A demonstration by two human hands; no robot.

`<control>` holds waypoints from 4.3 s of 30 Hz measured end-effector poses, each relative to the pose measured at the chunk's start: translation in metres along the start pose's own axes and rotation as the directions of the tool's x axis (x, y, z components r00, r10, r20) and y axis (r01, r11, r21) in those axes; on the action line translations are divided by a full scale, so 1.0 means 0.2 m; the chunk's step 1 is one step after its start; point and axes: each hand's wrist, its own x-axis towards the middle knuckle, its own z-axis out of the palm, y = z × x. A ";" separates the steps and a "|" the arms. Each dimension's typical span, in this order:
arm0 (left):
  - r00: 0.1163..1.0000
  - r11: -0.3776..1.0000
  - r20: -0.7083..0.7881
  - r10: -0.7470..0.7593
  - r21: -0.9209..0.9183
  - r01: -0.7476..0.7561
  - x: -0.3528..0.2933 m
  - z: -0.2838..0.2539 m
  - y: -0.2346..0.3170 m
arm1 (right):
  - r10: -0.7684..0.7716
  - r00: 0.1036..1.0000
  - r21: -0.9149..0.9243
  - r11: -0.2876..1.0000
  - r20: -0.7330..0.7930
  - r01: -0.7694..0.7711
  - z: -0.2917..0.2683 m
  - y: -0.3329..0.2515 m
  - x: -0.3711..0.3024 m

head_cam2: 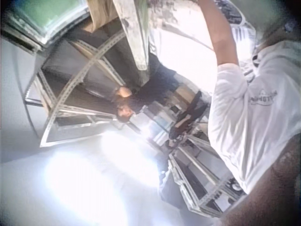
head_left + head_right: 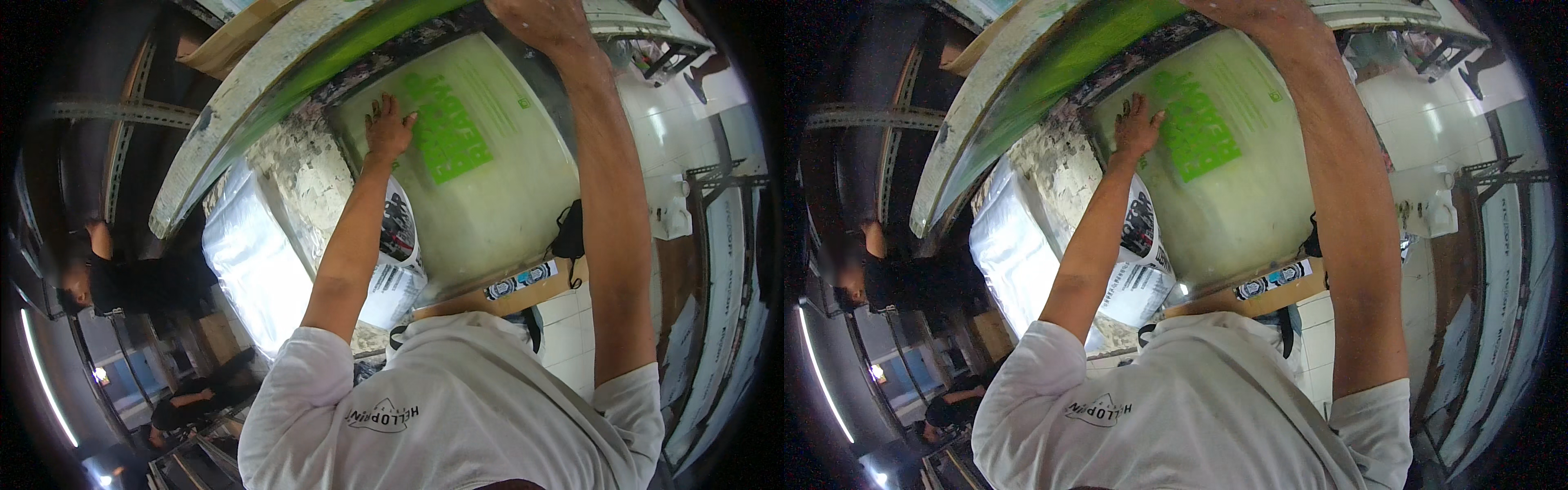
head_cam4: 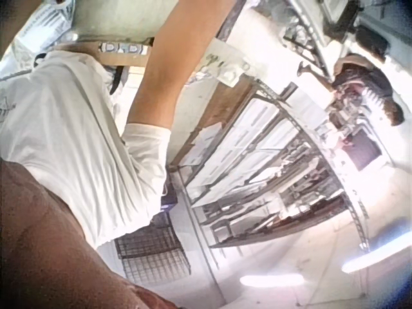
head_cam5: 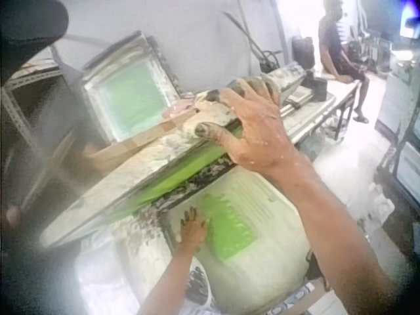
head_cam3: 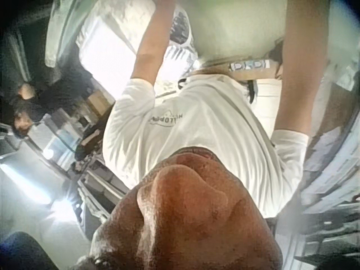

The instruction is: The person performs screen printing by placing a sheet of paper on a table, lowering a screen frame over it, applying green ink across the mesh using a wooden squeegee, and lifting the frame.

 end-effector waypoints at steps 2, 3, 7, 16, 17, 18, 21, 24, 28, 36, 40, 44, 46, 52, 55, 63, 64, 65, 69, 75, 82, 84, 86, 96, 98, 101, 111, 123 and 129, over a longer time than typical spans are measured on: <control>1.000 1.000 0.009 0.005 -0.021 -0.005 0.00 -0.03 0.02 | 0.078 0.996 -0.056 0.996 0.051 -0.075 -0.02 0.00 -0.01; 1.000 0.999 0.014 0.006 -0.032 -0.006 -0.01 -0.04 0.03 | 0.118 0.990 -0.084 0.990 0.075 -0.112 -0.03 0.00 0.00; 1.000 0.997 -0.015 0.007 -0.075 -0.008 -0.04 -0.03 0.03 | 0.037 0.999 -0.020 0.999 0.035 -0.037 -0.06 -0.04 0.01; 0.994 0.979 0.027 -0.103 -0.174 0.106 -0.04 -0.13 0.08 | -0.015 0.999 -0.032 0.999 0.042 0.016 -0.07 -0.03 0.02; 0.992 0.980 -0.017 -0.128 -0.157 0.124 -0.03 -0.09 0.05 | -0.026 0.999 -0.039 0.999 0.035 0.028 -0.06 -0.04 0.01; 0.987 0.980 -0.061 -0.152 -0.141 0.142 -0.02 -0.04 0.03 | -0.038 0.999 -0.047 0.998 0.027 0.039 -0.06 -0.04 0.02; 0.987 0.981 -0.008 -0.161 -0.109 0.160 -0.02 -0.02 0.04 | 0.022 0.993 0.009 1.000 0.115 -0.024 -0.08 -0.06 0.04; 0.990 0.979 0.015 -0.137 -0.147 0.138 -0.03 -0.04 0.07 | 0.033 0.996 -0.078 0.997 0.088 -0.026 -0.06 -0.03 0.00; 0.990 0.977 0.029 -0.136 -0.163 0.139 -0.05 -0.03 0.06 | 0.036 0.995 -0.058 0.998 0.088 -0.031 -0.05 -0.03 -0.01; 0.982 0.974 0.151 -0.112 -0.179 0.138 -0.08 -0.14 0.03 | 0.029 0.991 0.026 0.999 0.130 -0.032 -0.09 -0.08 0.03; 0.996 0.888 -0.039 -0.077 -0.457 0.051 -0.16 -0.29 -0.07 | 0.024 0.994 -0.003 1.000 0.110 -0.023 -0.09 -0.06 0.01; 0.907 0.576 -0.372 -0.197 -0.793 -0.200 -0.41 -0.44 -0.16 | 0.021 0.995 -0.059 0.998 0.099 -0.015 -0.09 -0.03 -0.03; 0.807 0.139 -0.252 -0.534 -0.968 -0.210 -0.61 -0.57 -0.20 | 0.028 0.994 -0.042 0.999 0.106 -0.024 -0.10 -0.04 -0.02; 0.357 0.045 -0.312 -0.880 -0.804 -0.593 -1.02 -0.93 -0.50 | 0.013 0.992 -0.068 0.998 0.129 -0.004 -0.07 0.00 -0.05; 0.428 0.022 -0.314 -0.848 -0.827 -0.562 -1.07 -1.10 -0.57 | -0.060 0.993 -0.078 0.995 0.104 0.068 0.01 0.16 -0.13; 0.406 0.095 -0.356 -0.842 -0.838 -0.537 -1.06 -1.16 -0.52 | 0.047 0.994 -0.219 0.975 0.104 -0.023 -0.01 0.05 -0.14; 0.408 0.094 -0.351 -0.843 -0.843 -0.530 -1.08 -1.16 -0.52 | 0.079 0.996 -0.191 0.979 0.049 -0.069 -0.04 -0.02 -0.18; 0.420 0.084 -0.343 -0.840 -0.848 -0.524 -1.08 -1.16 -0.52 | 0.113 0.994 -0.171 0.979 -0.006 -0.113 -0.08 -0.07 -0.26; 0.446 0.082 -0.336 -0.829 -0.864 -0.497 -1.10 -1.18 -0.52 | 0.434 0.877 -0.045 0.900 0.205 -0.435 -0.10 -0.29 -0.86; 0.432 0.125 -0.333 -0.838 -0.888 -0.443 -1.09 -1.18 -0.54 | 0.515 -0.185 -0.333 0.210 0.837 -0.919 -0.22 -0.54 -1.40; 0.419 0.135 -0.348 -0.839 -0.878 -0.459 -1.09 -1.17 -0.53 | 0.288 -0.184 -0.277 0.325 0.940 -0.904 -0.26 -0.59 -1.48; 0.440 0.132 -0.361 -0.823 -0.873 -0.469 -1.09 -1.17 -0.54 | 0.192 -0.139 -0.202 0.362 0.971 -0.910 -0.23 -0.57 -1.53; 0.431 0.127 -0.345 -0.834 -0.880 -0.458 -1.09 -1.17 -0.54 | 0.227 -0.069 -0.170 0.465 0.972 -0.869 -0.23 -0.62 -1.50; 0.421 0.127 -0.349 -0.837 -0.873 -0.472 -1.10 -1.15 -0.54 | 0.189 0.006 -0.008 0.077 0.982 -0.997 -0.21 -0.76 -1.56; 0.419 0.135 -0.354 -0.836 -0.873 -0.470 -1.09 -1.15 -0.54 | 0.180 0.067 0.012 0.292 0.981 -0.956 -0.22 -0.82 -1.52; 0.433 0.134 -0.349 -0.831 -0.881 -0.453 -1.10 -1.17 -0.53 | 0.170 0.019 -0.049 0.386 0.985 -0.921 -0.26 -0.85 -1.30; 0.404 0.151 -0.355 -0.843 -0.878 -0.455 -1.11 -1.14 -0.54 | -0.196 0.477 0.371 0.878 0.856 -0.304 -0.49 -0.77 -1.07; 0.453 0.121 -0.334 -0.826 -0.892 -0.436 -1.11 -1.16 -0.52 | 0.360 0.228 -0.214 0.847 0.905 -0.486 -0.10 -0.87 -1.43; 0.430 0.140 -0.344 -0.835 -0.887 -0.439 -1.13 -1.16 -0.53 | 0.207 0.318 0.216 0.402 0.925 -0.890 -0.23 -0.62 -1.30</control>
